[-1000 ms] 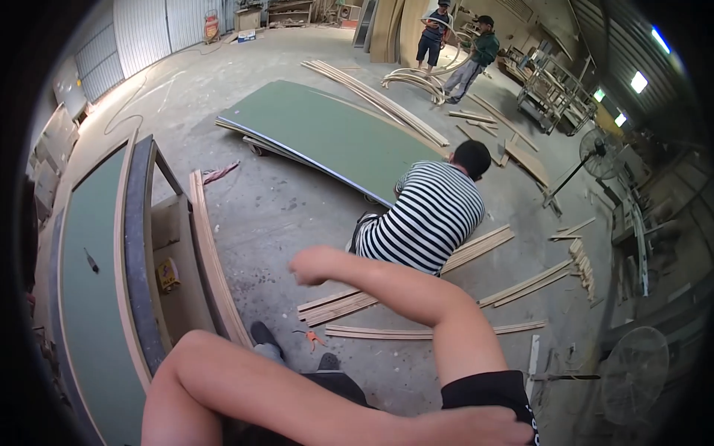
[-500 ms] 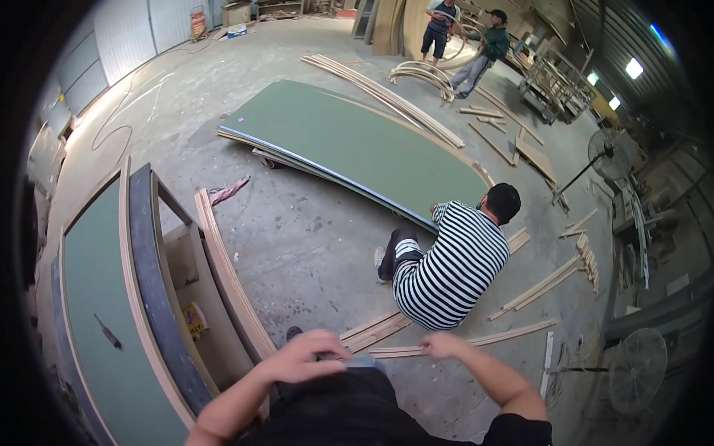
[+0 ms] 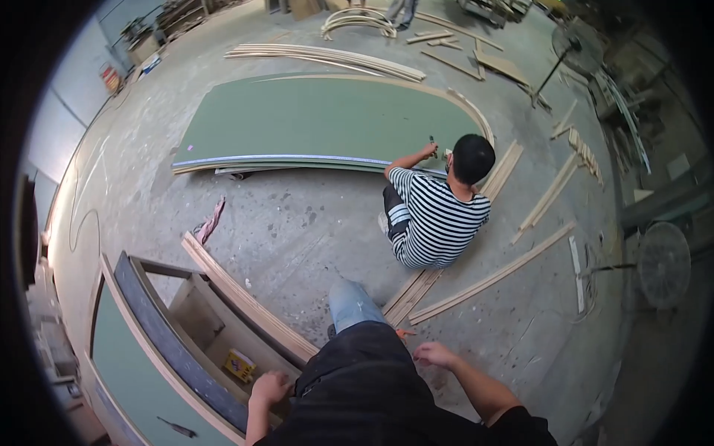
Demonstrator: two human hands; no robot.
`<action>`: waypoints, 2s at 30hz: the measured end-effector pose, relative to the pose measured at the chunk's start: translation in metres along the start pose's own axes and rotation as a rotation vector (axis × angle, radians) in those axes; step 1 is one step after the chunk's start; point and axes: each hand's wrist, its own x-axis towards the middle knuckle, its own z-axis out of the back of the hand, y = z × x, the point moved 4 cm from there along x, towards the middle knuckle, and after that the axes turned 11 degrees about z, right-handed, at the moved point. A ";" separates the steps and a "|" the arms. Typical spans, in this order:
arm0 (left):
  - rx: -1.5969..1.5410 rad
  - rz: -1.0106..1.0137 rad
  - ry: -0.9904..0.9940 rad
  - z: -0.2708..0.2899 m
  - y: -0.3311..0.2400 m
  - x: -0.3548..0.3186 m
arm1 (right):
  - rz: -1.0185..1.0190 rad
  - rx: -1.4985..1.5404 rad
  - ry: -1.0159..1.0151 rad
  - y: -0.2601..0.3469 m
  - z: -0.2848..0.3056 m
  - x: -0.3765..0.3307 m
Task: Assembling and securing wooden frame components using power tools.
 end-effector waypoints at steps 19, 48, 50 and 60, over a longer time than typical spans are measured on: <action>-0.837 0.460 -0.011 0.220 0.090 0.273 | 0.217 -0.104 -0.343 0.201 0.060 0.221; -0.459 -0.022 0.079 0.661 0.015 0.664 | 0.034 0.726 -0.943 0.349 -0.220 0.345; -0.425 -0.095 0.128 0.661 -0.010 0.663 | 0.012 0.876 -0.923 0.334 -0.239 0.352; -0.130 -0.290 0.196 0.654 -0.039 0.673 | -0.007 1.195 -0.920 0.339 -0.273 0.366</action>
